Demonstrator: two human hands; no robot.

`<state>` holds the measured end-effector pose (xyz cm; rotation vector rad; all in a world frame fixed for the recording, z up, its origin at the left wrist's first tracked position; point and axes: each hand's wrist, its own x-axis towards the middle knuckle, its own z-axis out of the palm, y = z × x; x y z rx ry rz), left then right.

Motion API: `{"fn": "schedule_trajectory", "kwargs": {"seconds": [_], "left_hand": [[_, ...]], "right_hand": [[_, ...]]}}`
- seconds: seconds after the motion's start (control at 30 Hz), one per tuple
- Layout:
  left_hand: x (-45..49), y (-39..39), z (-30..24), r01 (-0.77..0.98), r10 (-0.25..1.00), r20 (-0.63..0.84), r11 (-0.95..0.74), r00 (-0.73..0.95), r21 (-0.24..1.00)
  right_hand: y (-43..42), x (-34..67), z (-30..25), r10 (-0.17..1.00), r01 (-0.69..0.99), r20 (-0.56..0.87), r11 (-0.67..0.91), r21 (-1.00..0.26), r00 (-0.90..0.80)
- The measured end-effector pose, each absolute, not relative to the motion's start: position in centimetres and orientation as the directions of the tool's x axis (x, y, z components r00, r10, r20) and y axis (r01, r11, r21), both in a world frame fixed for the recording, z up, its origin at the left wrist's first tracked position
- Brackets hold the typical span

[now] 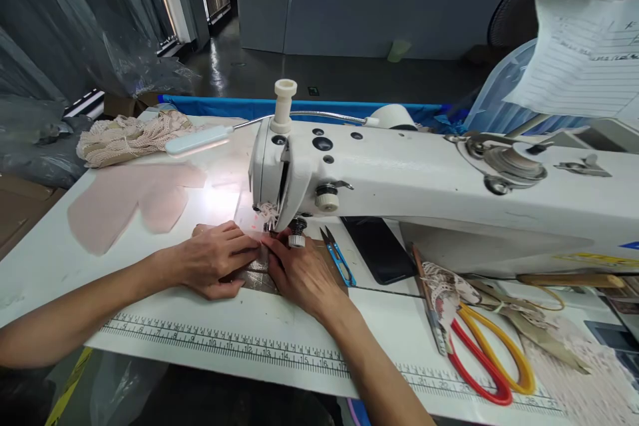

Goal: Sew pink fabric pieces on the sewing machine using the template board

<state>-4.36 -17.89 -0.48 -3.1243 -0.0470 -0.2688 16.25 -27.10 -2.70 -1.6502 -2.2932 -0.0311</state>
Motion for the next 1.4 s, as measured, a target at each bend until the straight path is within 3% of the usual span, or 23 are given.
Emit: {"fn": "schedule_trajectory", "kwargs": {"seconds": [0.27,0.47,0.67,1.0,1.1,1.3,1.4], "left_hand": [[-4.3,-17.5,-0.9,0.079,0.071,0.215,-0.997,0.974,-0.028],[-4.3,-17.0,-0.6,0.122,0.123,0.180,-0.992,0.976,0.021],[-4.1,-16.7,-0.6,0.128,0.131,0.166,-0.991,0.977,0.028],[-3.8,-16.1,-0.5,0.164,0.165,0.148,-0.986,0.975,0.021],[-3.7,-15.8,-0.6,0.170,0.169,0.150,-0.985,0.974,0.008],[-3.6,-15.3,-0.6,0.183,0.175,0.155,-0.983,0.972,-0.035],[-3.5,-15.1,-0.5,0.186,0.179,0.157,-0.982,0.971,-0.032]], "right_hand": [[-27.3,16.5,-2.9,0.929,0.920,0.259,0.325,-0.218,-0.266],[-27.2,16.5,-3.1,0.946,0.944,0.223,0.276,-0.182,-0.234],[-27.3,16.4,-2.8,0.940,0.912,0.237,0.306,-0.272,-0.245],[-27.1,16.4,-3.4,0.948,0.915,0.214,0.289,-0.281,-0.234],[-27.3,16.7,-3.0,0.964,0.896,0.193,0.244,-0.372,-0.182],[-27.1,18.3,0.5,0.990,0.701,0.092,0.143,-0.698,-0.110],[-26.3,18.9,0.7,0.994,0.687,0.064,0.109,-0.719,-0.091]]}}
